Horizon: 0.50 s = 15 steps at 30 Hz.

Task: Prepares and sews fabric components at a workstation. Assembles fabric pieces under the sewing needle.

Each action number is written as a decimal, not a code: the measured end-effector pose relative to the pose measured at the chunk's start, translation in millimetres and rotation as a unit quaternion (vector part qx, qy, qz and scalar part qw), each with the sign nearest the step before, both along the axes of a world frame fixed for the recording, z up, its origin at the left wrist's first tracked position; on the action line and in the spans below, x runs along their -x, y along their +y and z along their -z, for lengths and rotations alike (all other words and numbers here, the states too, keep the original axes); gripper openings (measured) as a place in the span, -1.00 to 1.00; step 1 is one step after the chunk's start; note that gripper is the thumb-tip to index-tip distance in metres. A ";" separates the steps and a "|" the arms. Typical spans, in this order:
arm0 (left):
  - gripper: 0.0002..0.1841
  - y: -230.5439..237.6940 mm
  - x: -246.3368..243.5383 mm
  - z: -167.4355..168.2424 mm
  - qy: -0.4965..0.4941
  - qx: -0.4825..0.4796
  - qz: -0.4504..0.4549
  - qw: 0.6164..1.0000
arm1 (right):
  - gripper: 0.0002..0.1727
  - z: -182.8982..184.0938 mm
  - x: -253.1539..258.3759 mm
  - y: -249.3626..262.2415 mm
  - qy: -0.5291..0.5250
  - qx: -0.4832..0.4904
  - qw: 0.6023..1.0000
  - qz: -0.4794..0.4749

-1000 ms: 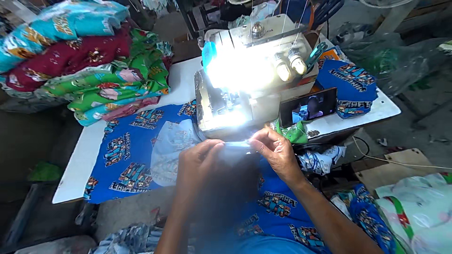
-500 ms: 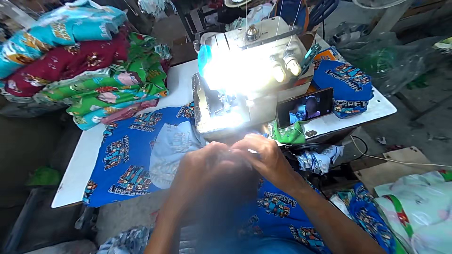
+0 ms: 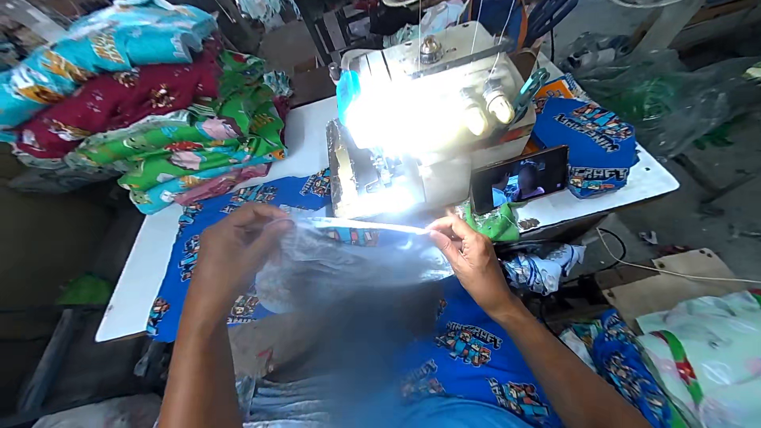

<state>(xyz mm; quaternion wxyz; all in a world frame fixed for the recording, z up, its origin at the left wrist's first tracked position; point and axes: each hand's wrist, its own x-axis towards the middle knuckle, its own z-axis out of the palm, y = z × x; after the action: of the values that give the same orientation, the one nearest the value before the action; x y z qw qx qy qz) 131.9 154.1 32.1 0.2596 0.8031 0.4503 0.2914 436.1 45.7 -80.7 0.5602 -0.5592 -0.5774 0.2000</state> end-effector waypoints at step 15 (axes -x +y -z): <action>-0.80 -9.2 -94.0 -26.1 0.137 -0.208 0.178 0.952 | -0.63 -23.1 19.2 24.0 -0.076 -0.048 0.995 -0.052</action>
<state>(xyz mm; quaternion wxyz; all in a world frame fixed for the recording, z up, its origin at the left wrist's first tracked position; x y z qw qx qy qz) 225.9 144.9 58.2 0.0705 0.9385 0.2608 0.2151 416.9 69.8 -57.5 0.5298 -0.5142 -0.6557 0.1579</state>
